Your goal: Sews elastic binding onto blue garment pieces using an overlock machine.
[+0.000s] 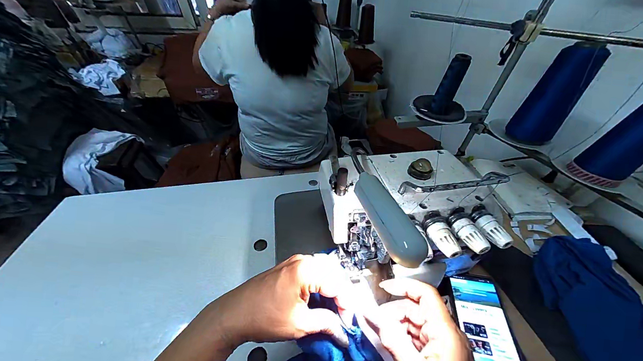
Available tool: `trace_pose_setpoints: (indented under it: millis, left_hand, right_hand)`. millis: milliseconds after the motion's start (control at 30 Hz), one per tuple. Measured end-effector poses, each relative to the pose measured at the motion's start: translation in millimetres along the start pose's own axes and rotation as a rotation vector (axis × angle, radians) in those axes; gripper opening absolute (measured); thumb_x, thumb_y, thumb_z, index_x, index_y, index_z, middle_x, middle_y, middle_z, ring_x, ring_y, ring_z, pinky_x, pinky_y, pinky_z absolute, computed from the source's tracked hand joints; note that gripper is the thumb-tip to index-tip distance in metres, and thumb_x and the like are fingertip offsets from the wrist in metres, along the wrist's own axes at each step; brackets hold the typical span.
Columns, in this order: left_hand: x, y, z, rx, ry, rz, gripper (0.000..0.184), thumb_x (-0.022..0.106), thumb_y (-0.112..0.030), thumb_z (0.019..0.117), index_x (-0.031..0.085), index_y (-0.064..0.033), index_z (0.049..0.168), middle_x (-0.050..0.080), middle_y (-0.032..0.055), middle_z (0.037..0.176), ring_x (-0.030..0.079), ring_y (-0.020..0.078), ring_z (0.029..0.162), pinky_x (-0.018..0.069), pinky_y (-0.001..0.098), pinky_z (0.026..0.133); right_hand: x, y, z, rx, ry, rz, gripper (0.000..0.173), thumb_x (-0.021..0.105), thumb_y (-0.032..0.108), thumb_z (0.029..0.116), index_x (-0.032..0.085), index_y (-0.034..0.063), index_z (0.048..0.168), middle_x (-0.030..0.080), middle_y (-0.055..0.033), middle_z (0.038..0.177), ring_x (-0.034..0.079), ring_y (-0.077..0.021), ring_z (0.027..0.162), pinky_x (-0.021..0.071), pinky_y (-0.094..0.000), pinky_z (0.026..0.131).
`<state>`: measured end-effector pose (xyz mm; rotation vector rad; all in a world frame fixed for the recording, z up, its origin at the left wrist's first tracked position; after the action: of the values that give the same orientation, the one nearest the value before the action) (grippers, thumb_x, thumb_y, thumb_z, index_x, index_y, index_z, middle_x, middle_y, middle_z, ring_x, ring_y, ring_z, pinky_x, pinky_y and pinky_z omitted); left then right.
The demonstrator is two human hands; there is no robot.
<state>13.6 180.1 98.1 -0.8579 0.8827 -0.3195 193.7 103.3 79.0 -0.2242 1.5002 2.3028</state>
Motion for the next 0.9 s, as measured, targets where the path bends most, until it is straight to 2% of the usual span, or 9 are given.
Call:
trace_pose_setpoints:
  millis: [167,267,367,433,500,600,767,833,900]
  left_hand:
    - [-1,-1,-5,-0.007,0.022,-0.003,0.014,0.071,-0.017,0.0927,0.074,-0.0072,0.084,0.069,-0.0054,0.084,0.061,-0.0045,0.087,0.0477,0.0121,0.078]
    - [-2,-2,-4,0.026,0.011,-0.011,0.015,0.068,-0.017,0.0954,0.075,-0.0082,0.085,0.069,-0.0052,0.087,0.061,-0.0023,0.091,0.0483,0.0141,0.081]
    - [-5,-4,-1,0.011,-0.038,-0.028,0.013,0.070,-0.018,0.0935,0.076,-0.0080,0.087,0.072,-0.0048,0.091,0.064,-0.0032,0.092,0.0527,0.0134,0.081]
    - [-7,-5,0,-0.054,-0.074,-0.034,0.013,0.067,-0.017,0.0932,0.074,-0.0072,0.089,0.071,-0.0057,0.089,0.064,-0.0057,0.086,0.0529,0.0113,0.076]
    - [-8,-4,2,-0.142,-0.095,-0.009,0.014,0.065,-0.019,0.0951,0.072,-0.0088,0.089,0.067,-0.0087,0.083,0.060,-0.0082,0.077,0.0489,0.0087,0.069]
    - [-6,-1,2,-0.214,-0.105,-0.002,0.017,0.061,-0.023,0.0987,0.070,-0.0112,0.089,0.064,-0.0104,0.078,0.057,-0.0091,0.071,0.0471,0.0086,0.065]
    - [-5,-1,0,-0.241,-0.072,-0.006,0.018,0.058,-0.021,0.1012,0.069,-0.0106,0.091,0.064,-0.0097,0.078,0.058,-0.0083,0.072,0.0483,0.0095,0.066]
    - [-5,-2,-1,-0.239,-0.064,-0.004,0.019,0.056,-0.020,0.1015,0.069,-0.0105,0.091,0.063,-0.0095,0.078,0.057,-0.0082,0.072,0.0478,0.0096,0.066]
    - [-4,-1,-1,-0.205,-0.059,-0.007,0.019,0.056,-0.021,0.1019,0.069,-0.0097,0.093,0.065,-0.0089,0.081,0.058,-0.0083,0.074,0.0484,0.0095,0.068]
  right_hand:
    - [1,-11,-2,0.102,0.147,0.039,0.016,0.069,0.025,0.0932,0.072,0.0105,0.090,0.064,0.0077,0.075,0.057,0.0054,0.066,0.0475,-0.0129,0.060]
    - [1,-8,-4,-0.072,0.029,-0.074,0.019,0.062,0.020,0.0979,0.076,0.0083,0.095,0.071,0.0013,0.090,0.065,-0.0003,0.083,0.0542,-0.0170,0.074]
    - [2,-9,0,-0.247,-0.112,-0.030,0.014,0.063,0.011,0.0980,0.072,0.0020,0.104,0.072,-0.0048,0.093,0.067,-0.0016,0.076,0.0578,-0.0152,0.067]
    - [2,-9,0,-0.319,-0.087,0.021,0.012,0.061,0.007,0.0983,0.070,0.0034,0.105,0.070,-0.0066,0.100,0.066,-0.0019,0.088,0.0561,-0.0136,0.078]
    - [2,-8,-4,-0.329,-0.028,0.047,0.013,0.064,0.009,0.0940,0.073,0.0038,0.102,0.069,-0.0085,0.103,0.065,-0.0043,0.099,0.0544,-0.0152,0.085]
    - [3,-7,-11,-0.297,-0.025,-0.065,0.036,0.081,0.033,0.0864,0.074,0.0033,0.106,0.069,-0.0105,0.106,0.064,-0.0033,0.095,0.0541,-0.0141,0.078]
    - [3,-14,-13,-0.265,-0.085,0.009,0.009,0.068,0.010,0.0941,0.071,0.0009,0.092,0.070,-0.0087,0.098,0.066,-0.0059,0.099,0.0543,-0.0166,0.088]
    - [2,-12,-11,-0.274,-0.084,-0.005,0.012,0.067,0.011,0.0938,0.069,-0.0003,0.095,0.071,-0.0098,0.099,0.066,-0.0068,0.101,0.0539,-0.0175,0.091]
    - [3,-11,-11,-0.297,-0.099,-0.068,0.028,0.078,0.027,0.0899,0.073,0.0028,0.102,0.071,-0.0087,0.102,0.065,-0.0069,0.103,0.0532,-0.0185,0.092]
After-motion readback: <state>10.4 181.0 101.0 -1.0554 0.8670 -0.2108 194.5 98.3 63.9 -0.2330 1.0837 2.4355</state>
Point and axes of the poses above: each hand's wrist, its own z-axis towards the middle knuckle, its own x-axis out of the palm, y = z × x, the point moved 4 cm from there along z, towards the middle knuckle
